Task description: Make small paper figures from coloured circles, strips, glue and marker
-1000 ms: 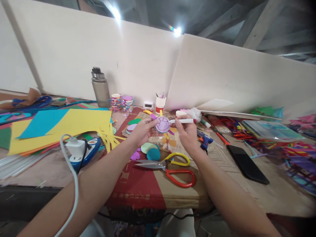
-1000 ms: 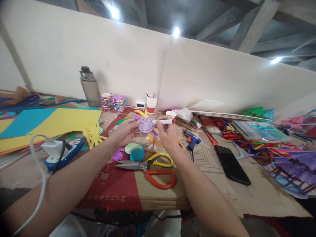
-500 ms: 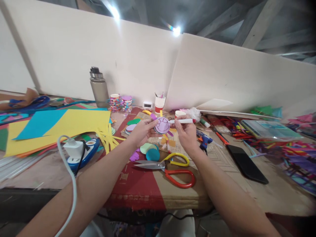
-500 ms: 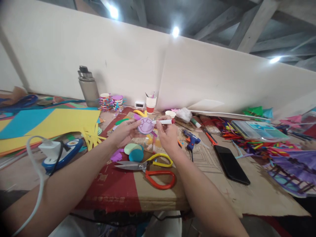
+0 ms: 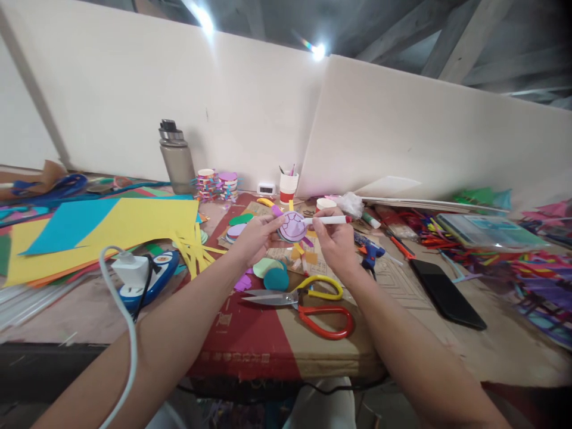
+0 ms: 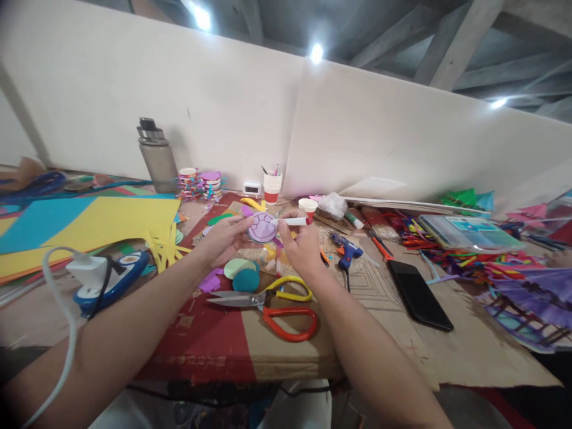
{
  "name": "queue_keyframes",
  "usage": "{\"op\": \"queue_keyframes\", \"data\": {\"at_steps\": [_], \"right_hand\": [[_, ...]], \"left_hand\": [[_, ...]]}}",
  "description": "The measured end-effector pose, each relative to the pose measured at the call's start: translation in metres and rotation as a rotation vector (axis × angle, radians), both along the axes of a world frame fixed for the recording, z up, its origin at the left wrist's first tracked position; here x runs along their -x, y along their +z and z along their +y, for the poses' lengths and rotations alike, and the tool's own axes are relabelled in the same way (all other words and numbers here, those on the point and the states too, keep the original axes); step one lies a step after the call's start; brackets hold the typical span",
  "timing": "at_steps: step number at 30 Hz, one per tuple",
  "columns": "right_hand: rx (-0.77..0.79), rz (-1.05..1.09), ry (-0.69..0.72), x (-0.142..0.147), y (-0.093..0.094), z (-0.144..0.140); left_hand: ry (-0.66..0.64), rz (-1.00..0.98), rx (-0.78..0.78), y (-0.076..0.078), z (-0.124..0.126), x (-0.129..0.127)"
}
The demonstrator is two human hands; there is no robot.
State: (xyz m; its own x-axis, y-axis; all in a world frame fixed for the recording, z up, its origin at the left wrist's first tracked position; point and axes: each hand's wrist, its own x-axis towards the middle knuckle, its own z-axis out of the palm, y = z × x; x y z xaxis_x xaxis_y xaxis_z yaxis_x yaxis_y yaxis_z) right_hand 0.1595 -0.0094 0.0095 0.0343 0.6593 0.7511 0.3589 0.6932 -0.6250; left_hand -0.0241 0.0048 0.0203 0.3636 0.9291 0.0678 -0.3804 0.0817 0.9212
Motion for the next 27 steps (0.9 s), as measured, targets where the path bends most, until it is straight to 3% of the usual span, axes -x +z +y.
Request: {"op": "queue_keyframes", "data": {"at_steps": [27], "right_hand": [[-0.006,-0.101,-0.069,0.0,0.0027,-0.0043]], "left_hand": [[0.012,0.012,0.002,0.0013,-0.0013,-0.0006]]}}
